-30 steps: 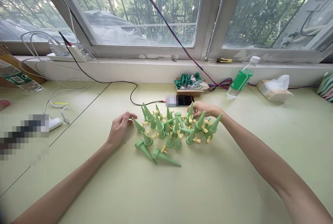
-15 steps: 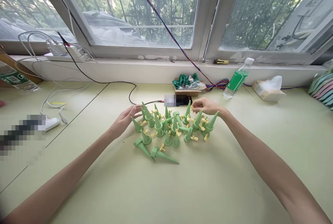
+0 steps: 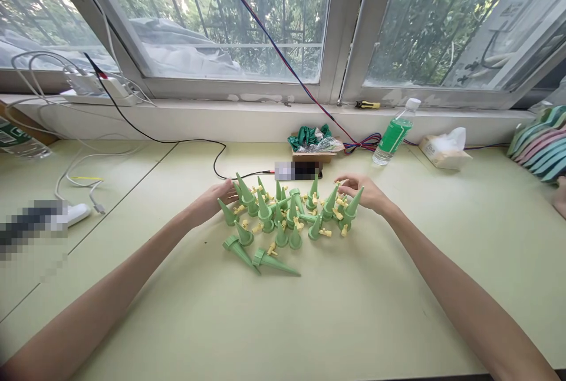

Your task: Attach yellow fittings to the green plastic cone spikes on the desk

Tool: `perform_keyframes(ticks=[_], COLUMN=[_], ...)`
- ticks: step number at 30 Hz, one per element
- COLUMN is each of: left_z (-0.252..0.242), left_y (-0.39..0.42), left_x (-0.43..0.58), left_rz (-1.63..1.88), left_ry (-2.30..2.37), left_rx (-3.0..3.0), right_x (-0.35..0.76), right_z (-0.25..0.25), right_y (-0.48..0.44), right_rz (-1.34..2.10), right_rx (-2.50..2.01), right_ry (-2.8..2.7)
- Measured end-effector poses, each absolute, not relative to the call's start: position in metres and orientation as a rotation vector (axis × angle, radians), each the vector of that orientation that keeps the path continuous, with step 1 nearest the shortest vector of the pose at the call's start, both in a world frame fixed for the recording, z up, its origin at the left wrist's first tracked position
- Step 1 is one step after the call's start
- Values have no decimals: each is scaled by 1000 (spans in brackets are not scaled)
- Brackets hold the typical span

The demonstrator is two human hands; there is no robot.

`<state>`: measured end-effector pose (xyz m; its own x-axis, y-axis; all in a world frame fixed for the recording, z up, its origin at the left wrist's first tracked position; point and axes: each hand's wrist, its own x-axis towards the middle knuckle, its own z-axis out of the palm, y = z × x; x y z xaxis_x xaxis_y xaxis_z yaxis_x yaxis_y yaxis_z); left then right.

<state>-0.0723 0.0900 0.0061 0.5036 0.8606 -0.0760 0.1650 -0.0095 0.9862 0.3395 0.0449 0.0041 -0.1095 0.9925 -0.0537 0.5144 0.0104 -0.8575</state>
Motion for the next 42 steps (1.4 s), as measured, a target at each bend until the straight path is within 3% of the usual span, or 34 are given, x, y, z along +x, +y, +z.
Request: perform_keyframes(ticks=[5, 13, 30, 37, 42], left_z=[14, 14, 51, 86, 86], left_y=[88, 91, 110, 134, 145], left_x=[-73, -73, -67, -46, -27], left_rz=[628, 830, 636, 361, 138], left_ry=[964, 1007, 950, 949, 926], left_rx=[1687, 1659, 1828, 2066, 2225], right_x=[334, 326, 319, 321, 317], right_z=[-2, -6, 4, 35, 65], right_y=[44, 44, 46, 64, 76], right_rz=[1047, 984, 951, 952, 943], right_rx=[-1544, -1541, -1500, -1464, -1327], right_ry=[-1638, -1697, -1758, -1795, -1998])
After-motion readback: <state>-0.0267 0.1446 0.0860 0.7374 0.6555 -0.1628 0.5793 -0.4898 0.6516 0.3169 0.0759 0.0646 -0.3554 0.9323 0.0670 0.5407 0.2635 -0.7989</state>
